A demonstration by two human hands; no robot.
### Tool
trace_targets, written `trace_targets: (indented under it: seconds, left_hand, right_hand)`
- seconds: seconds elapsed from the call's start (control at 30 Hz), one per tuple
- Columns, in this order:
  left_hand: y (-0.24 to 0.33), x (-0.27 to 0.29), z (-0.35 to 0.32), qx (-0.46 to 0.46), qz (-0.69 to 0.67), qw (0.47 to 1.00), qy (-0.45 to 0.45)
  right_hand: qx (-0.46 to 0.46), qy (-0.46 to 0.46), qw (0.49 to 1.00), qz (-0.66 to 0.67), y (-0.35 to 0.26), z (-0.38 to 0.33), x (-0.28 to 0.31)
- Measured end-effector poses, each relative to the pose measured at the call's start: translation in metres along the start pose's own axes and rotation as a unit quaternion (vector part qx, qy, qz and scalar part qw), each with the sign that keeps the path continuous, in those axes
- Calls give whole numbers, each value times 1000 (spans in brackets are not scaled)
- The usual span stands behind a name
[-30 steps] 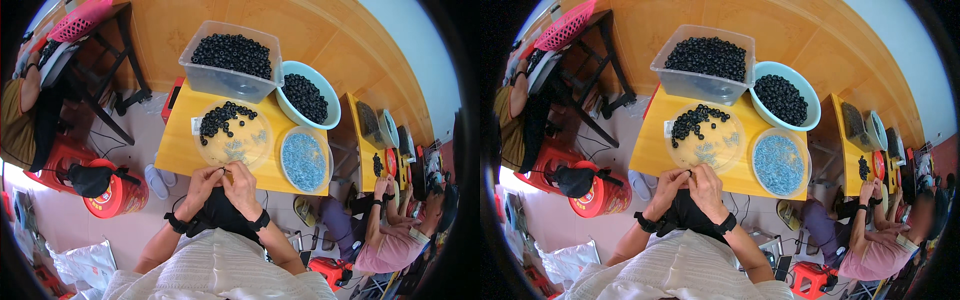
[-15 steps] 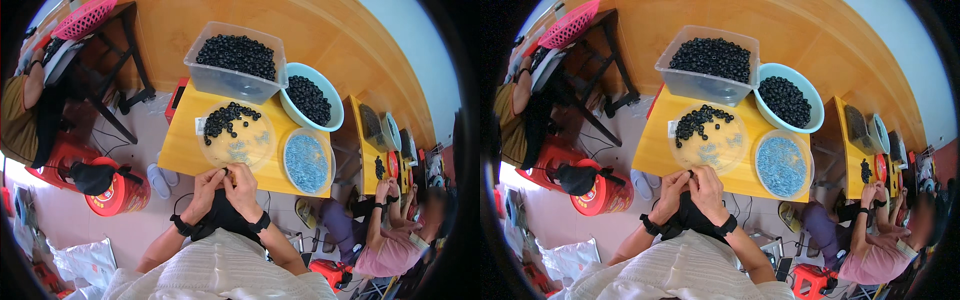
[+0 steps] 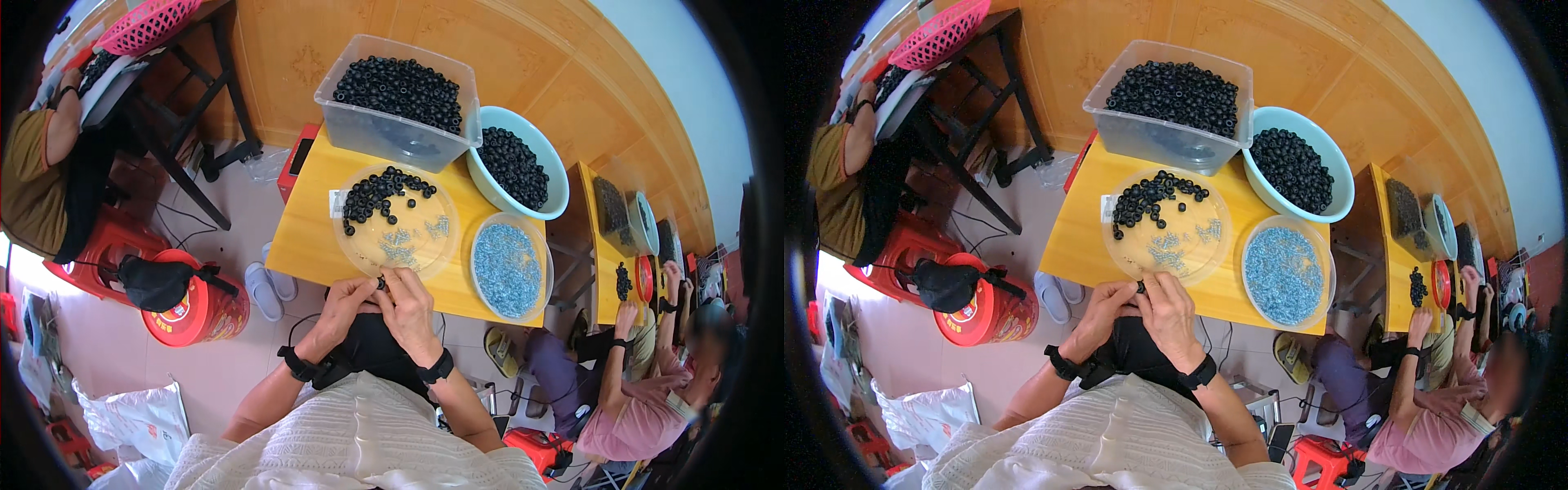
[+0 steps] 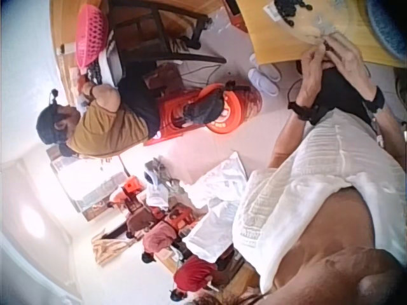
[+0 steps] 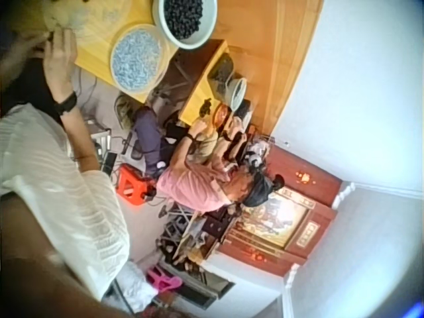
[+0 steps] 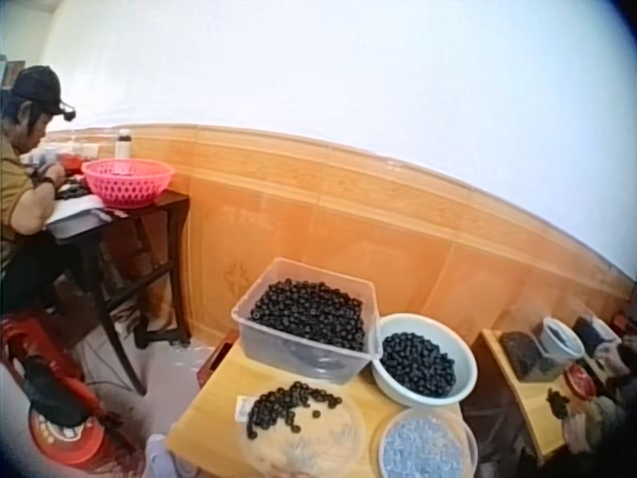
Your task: Sorting small black plastic parts from a bin onto a plate and into other containers.
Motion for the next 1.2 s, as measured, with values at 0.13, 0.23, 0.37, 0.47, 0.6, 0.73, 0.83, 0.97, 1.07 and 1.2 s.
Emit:
trace_targets:
  seconds: [0.13, 0.23, 0.37, 0.47, 0.6, 0.73, 0.83, 0.97, 1.07, 1.2]
  left_hand:
    - [0, 3, -1, -6, 50, 999, 16]
    - [1, 0, -5, -3, 42, 999, 27]
    - [-5, 3, -4, -6, 43, 999, 25]
    - [0, -3, -7, -12, 34, 999, 21]
    - [8, -8, -6, -9, 34, 999, 12]
    - [5, -3, -3, 8, 50, 999, -12]
    - [11, -4, -9, 18, 51, 998, 16]
    - [13, 9, -14, 7, 55, 998, 30]
    - [9, 17, -13, 9, 41, 998, 38]
    - [3, 18, -13, 12, 35, 999, 39]
  right_hand:
    - [-2, -22, 1000, -13, -5, -2, -3]
    - [3, -21, 1000, -20, -6, -5, -5]
    - [4, -54, 998, -15, -5, -9, -9]
    - [5, -46, 999, -16, -5, -8, -6]
    - [31, 2, 998, -45, -10, 3, 4]
    - [-26, -11, 1000, -2, -8, 6, 8]
    - [-95, -46, 994, 1, 16, 10, 23]
    - [-163, -61, 982, -69, 101, 34, 76]
    - [-125, 146, 978, -78, 109, 86, 139]
    - [-82, 217, 970, -78, 98, 106, 149]
Point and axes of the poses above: each hand's wrist, its own z-axis towards the middle knuckle, its own x-axis out of the back of the hand, y = z × x, the point moved 4 cm from there along z, towards the middle knuckle, and after that the axes turned 10 degrees about x, right-handed, at the moved point
